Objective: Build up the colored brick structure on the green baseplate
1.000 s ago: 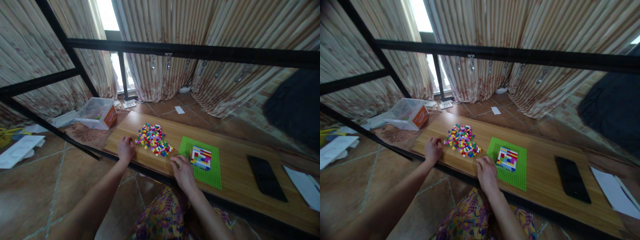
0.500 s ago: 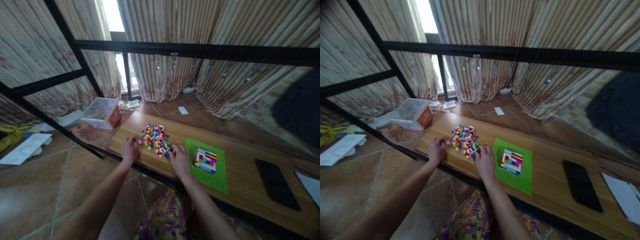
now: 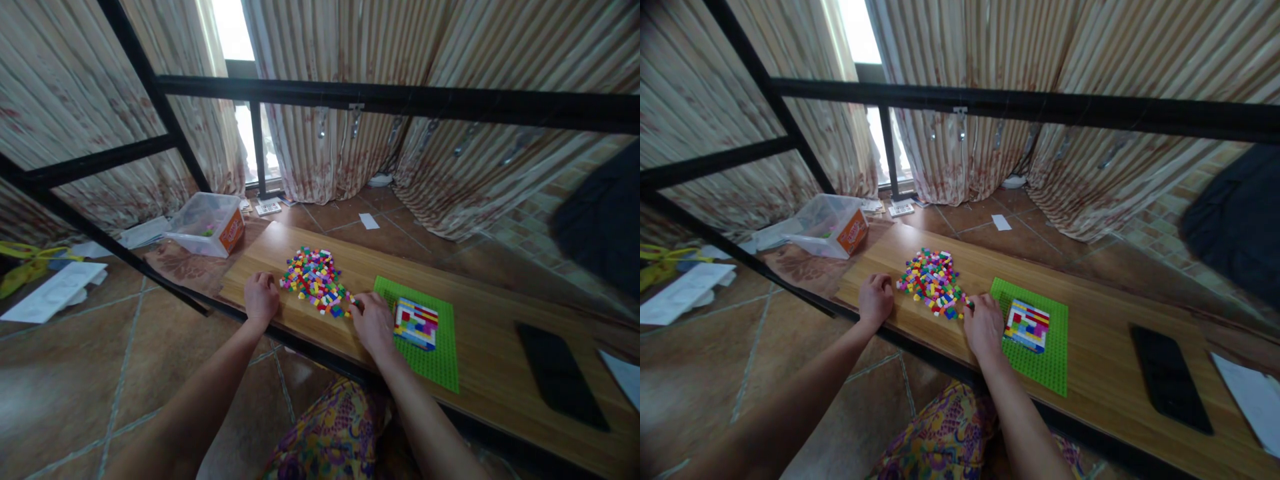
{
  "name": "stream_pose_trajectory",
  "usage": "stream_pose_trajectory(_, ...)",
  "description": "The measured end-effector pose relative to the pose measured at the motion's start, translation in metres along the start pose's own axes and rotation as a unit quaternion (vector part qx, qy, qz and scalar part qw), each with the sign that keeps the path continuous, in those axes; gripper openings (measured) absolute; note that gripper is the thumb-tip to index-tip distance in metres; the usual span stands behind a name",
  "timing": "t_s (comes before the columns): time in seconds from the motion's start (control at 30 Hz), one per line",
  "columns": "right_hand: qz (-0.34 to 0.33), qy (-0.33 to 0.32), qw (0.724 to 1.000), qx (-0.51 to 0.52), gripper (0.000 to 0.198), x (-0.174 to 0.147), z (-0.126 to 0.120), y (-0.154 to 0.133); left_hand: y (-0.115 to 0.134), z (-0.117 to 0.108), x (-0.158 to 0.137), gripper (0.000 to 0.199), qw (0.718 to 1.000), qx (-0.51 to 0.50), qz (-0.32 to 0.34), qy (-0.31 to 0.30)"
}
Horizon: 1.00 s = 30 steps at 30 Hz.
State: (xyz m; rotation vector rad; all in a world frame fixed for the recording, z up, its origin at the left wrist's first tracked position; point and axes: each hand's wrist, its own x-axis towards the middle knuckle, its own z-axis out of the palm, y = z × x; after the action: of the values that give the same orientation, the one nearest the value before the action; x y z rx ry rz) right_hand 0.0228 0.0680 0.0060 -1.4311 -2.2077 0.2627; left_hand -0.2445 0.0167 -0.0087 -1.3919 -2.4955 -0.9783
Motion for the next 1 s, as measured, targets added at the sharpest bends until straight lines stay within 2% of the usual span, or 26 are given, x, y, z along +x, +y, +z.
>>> stream_pose_trajectory(0.3, -0.006, -0.03, 1.0, 0.003, 0.026, 0.022, 0.011, -0.015, 0.0, -0.001, 0.0, 0.021, 1.0, 0.003, 0.002, -0.001)
stream_pose_trajectory(0.5, -0.011, -0.074, 0.997, 0.018, 0.028, 0.025, 0.007, -0.013, -0.002, 0.002, -0.001, 0.021, 1.0, 0.005, 0.006, 0.004)
stream_pose_trajectory(0.7, -0.003, -0.067, 0.997, 0.026, 0.026, 0.033, 0.005, -0.012, -0.002, 0.002, -0.001, 0.021, 1.0, 0.006, -0.001, 0.007)
stream_pose_trajectory(0.9, -0.027, -0.115, 0.993, -0.013, 0.022, 0.052, 0.011, -0.021, -0.001, 0.0, 0.0, 0.022, 1.0, 0.006, 0.009, 0.003)
stream_pose_trajectory(1.0, -0.023, -0.115, 0.993, -0.015, 0.019, 0.056, 0.012, -0.025, -0.003, 0.0, 0.001, 0.023, 1.0, 0.016, 0.013, 0.008)
